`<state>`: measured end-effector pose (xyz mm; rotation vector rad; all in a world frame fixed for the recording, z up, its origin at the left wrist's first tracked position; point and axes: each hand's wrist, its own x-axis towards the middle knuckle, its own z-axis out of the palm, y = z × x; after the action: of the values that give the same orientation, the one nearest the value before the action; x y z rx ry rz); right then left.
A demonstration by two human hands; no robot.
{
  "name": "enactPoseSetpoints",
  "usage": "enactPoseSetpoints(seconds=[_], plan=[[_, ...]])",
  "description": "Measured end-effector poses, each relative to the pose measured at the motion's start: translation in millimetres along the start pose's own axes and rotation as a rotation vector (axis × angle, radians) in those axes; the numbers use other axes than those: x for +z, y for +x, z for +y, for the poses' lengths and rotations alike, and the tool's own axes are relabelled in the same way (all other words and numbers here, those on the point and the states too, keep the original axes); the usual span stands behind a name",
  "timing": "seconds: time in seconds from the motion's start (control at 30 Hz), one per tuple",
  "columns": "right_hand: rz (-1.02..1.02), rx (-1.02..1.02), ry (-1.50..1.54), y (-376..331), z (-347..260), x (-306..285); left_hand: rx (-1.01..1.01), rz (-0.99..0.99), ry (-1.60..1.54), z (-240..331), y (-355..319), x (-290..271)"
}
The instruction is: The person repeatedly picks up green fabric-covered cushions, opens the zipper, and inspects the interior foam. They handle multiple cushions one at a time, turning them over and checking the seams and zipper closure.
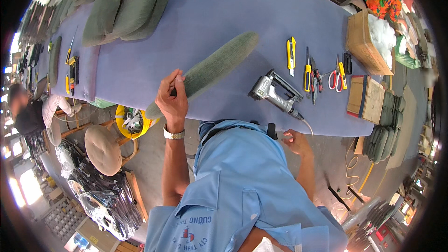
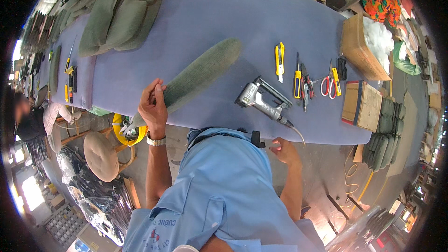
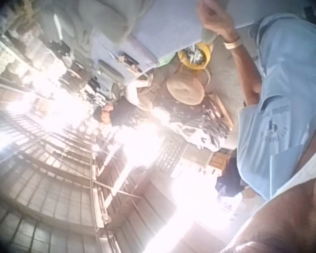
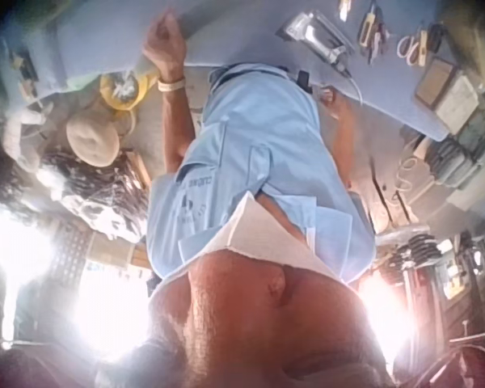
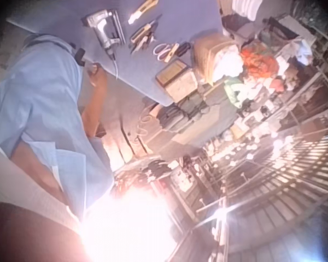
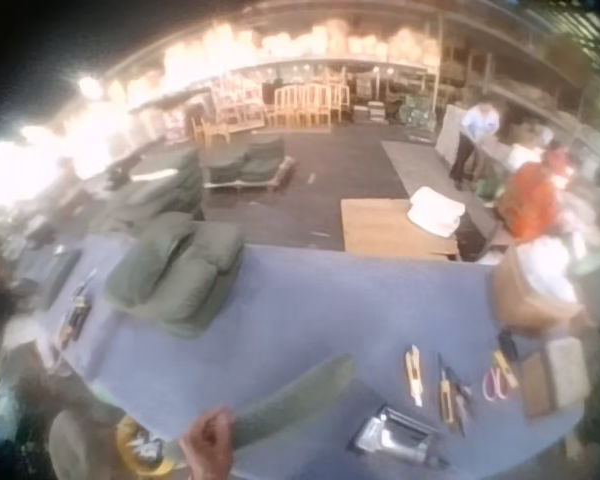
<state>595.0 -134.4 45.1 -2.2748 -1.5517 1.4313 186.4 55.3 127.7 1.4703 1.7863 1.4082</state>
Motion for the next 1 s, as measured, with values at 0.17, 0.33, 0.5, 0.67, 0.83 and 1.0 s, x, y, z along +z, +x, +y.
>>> enactPoseSetpoints(seconds=[0.17, 0.33, 0.5, 0.67, 0.83, 1.0], plan=[[0.199, -0.293, 0.158, 51.9, -54.4, -5.8, 0.084, 0.026, 0.040, -10.8, 5.0, 1.5], [0.488, -0.831, 0.169, 84.5, -206.4, -43.3, 0.298, -0.028, 0.215, -2.5, 0.9, -14.3], [0.601, -1.052, -0.072, 104.4, -303.6, -50.3, 0.256, -0.068, 0.329, -5.7, -10.8, -35.2], [0.613, -1.085, -0.238, 162.8, -300.4, -34.4, 0.228, 0.052, 0.468, -30.5, -28.2, -66.2], [0.653, -1.150, -0.157, 167.4, -295.0, -27.3, -0.208, 0.141, 0.220, -68.2, -49.0, -97.7], [0.705, -1.192, -0.130, 172.6, -287.4, -28.1, -0.501, 0.150, -0.132, -108.8, -60.6, -102.5]])
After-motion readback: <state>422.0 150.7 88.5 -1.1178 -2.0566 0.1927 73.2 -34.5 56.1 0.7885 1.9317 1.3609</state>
